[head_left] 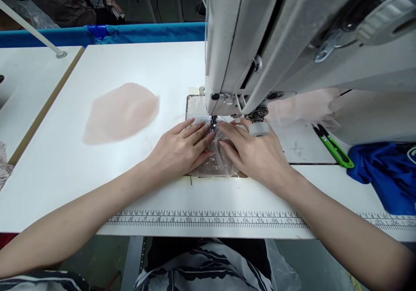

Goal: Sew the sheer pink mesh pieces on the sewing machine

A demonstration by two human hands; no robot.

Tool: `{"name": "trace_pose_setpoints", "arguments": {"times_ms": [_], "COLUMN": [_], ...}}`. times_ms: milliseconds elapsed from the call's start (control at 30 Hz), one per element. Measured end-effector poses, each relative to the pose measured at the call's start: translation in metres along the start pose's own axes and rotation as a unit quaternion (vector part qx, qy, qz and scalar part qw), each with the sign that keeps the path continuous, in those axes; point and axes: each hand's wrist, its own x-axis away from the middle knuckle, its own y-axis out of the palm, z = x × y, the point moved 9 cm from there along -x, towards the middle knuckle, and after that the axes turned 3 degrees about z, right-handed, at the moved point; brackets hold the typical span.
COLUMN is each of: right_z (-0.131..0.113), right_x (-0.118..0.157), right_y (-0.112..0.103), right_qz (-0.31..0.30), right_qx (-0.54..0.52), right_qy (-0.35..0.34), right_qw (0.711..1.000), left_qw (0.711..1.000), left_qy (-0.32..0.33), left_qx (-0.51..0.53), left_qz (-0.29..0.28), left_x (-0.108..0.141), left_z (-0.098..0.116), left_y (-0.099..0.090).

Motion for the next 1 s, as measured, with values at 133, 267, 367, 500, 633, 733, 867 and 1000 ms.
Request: {"name": "trace_pose_setpoints", "arguments": {"times_ms": [133,267,367,500,633,733,867,1000], "right_z": [0.0008,0.0022,0.0015,0.001,0.0002,0.0005,0.001,-0.0004], "right_x": [0.0008,0.001,0.0008,0.0003,0.0004,0.0007,0.0006,0.0009], "right_y": [0.0003,0.0009,-0.0002,-0.0012,-0.0013,-0.0003,0.0021,0.0022], "right_qz": [0.003,0.004,0.011,0.014,0.015,0.014,0.005,0.007], "right_qx": [-0.003,0.0,0.003,0.006,0.013,0.024,0.032,0.035], "right_qy": [0.001,0.008,0.004,-0.001,-0.009,-0.01,-0.008,-0.016], "right_qw": [1.0,1.0,1.0,1.0,1.0,1.0,0.999,0.999], "left_qw": [1.0,0.999,0.999,0.999,0.999,1.0,1.0,0.999], "left_qy": [0.012,0.019,0.016,0.014,0.013,0.008,0.005,0.011], "left_qx": [-0.024,-0.034,-0.035,-0.036,-0.037,-0.028,-0.022,-0.03], "left_qz": [-0.012,-0.007,-0.003,-0.002,0.001,0.001,0.005,0.007], "left_x": [-0.0011,-0.0018,-0.0015,-0.0012,-0.0014,-0.0016,-0.001,0.0002], "left_z": [0.0023,0.0041,0.0045,0.0041,0.0035,0.0021,0.0,0.0004], "left_y": [-0.0002,-0.0011,-0.0006,0.0004,-0.0001,0.0,0.0005,0.0026]}}
